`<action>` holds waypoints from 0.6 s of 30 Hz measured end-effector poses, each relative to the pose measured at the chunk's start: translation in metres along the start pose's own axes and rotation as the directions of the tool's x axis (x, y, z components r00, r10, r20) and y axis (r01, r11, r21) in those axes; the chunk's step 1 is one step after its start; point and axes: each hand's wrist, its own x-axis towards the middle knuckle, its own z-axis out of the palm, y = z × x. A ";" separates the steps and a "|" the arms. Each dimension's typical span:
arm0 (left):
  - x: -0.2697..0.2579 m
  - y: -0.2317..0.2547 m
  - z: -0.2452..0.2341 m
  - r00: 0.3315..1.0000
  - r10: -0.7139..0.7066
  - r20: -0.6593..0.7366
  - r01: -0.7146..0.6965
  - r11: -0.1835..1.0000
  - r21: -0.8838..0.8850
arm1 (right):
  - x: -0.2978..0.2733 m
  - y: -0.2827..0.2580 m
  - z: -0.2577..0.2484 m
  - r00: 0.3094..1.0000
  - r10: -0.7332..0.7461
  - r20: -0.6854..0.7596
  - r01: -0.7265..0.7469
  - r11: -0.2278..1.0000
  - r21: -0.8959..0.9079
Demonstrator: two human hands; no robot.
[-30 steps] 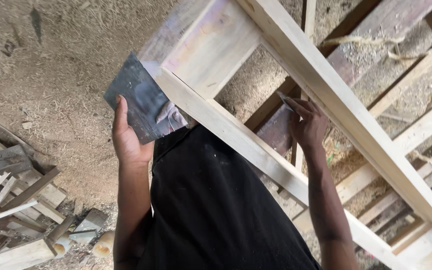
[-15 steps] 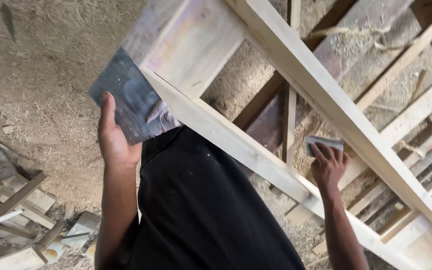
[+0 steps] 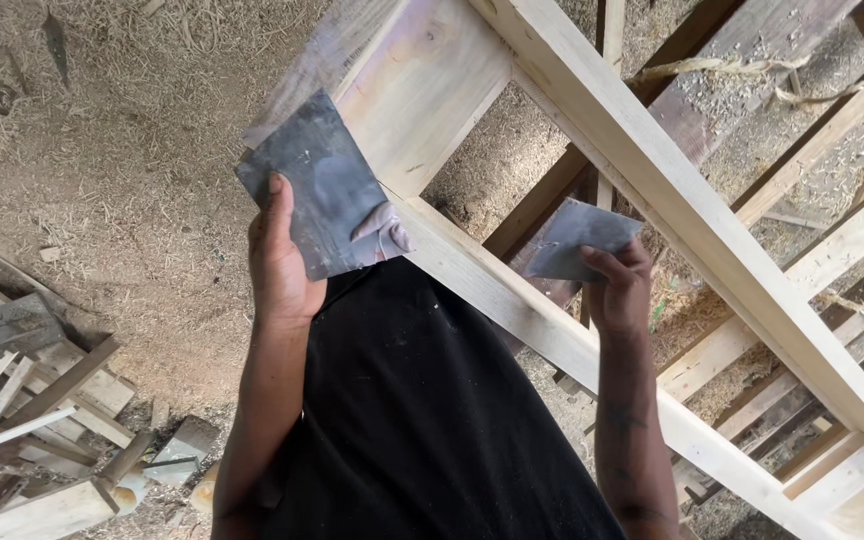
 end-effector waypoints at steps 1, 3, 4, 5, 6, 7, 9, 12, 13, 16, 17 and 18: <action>-0.001 -0.002 0.000 1.000 0.010 -0.003 -0.010 1.000 0.003 | 0.004 -0.003 0.014 1.000 0.015 0.011 -0.016 0.999 0.046; -0.003 -0.008 -0.004 0.999 -0.017 -0.042 0.017 1.000 0.002 | 0.007 -0.006 0.039 0.997 0.062 0.036 -0.067 0.989 0.134; -0.001 -0.009 -0.005 0.998 -0.023 -0.053 0.024 1.000 0.003 | 0.007 -0.006 0.050 0.997 0.049 0.060 -0.057 0.987 0.149; -0.002 -0.010 -0.006 0.999 -0.005 -0.054 0.005 1.000 0.003 | 0.007 -0.006 0.060 0.996 0.034 0.085 -0.048 0.985 0.165; -0.002 -0.012 -0.006 0.998 0.018 -0.057 -0.018 1.000 0.003 | 0.010 -0.007 0.070 0.993 0.020 0.114 -0.041 0.982 0.182; -0.002 -0.014 -0.005 0.997 0.041 -0.061 -0.041 0.999 0.004 | 0.011 -0.009 0.078 0.987 -0.083 0.138 0.079 0.996 0.031; -0.003 -0.017 -0.007 0.992 0.084 -0.092 -0.081 0.996 0.035 | 0.004 -0.012 0.097 0.939 -0.259 0.226 0.313 0.916 -0.250; -0.004 -0.019 -0.009 0.981 0.163 -0.106 -0.149 0.981 0.126 | -0.003 -0.031 0.128 0.681 -0.486 0.548 0.725 0.550 -0.414; -0.005 -0.018 -0.011 0.977 0.188 -0.104 -0.170 0.972 0.161 | -0.003 -0.042 0.136 0.591 -0.496 0.636 0.806 0.354 -0.474; -0.004 -0.017 -0.011 0.967 0.230 -0.108 -0.206 0.959 0.197 | -0.004 -0.069 0.153 0.403 -0.406 0.820 0.869 -0.112 -0.482; -0.005 -0.016 -0.010 0.966 0.226 -0.123 -0.196 0.956 0.218 | -0.004 -0.075 0.157 0.381 -0.387 0.840 0.876 -0.141 -0.462; -0.005 -0.014 -0.007 0.965 0.224 -0.138 -0.187 0.953 0.237 | -0.003 -0.080 0.160 0.356 -0.367 0.859 0.882 -0.171 -0.439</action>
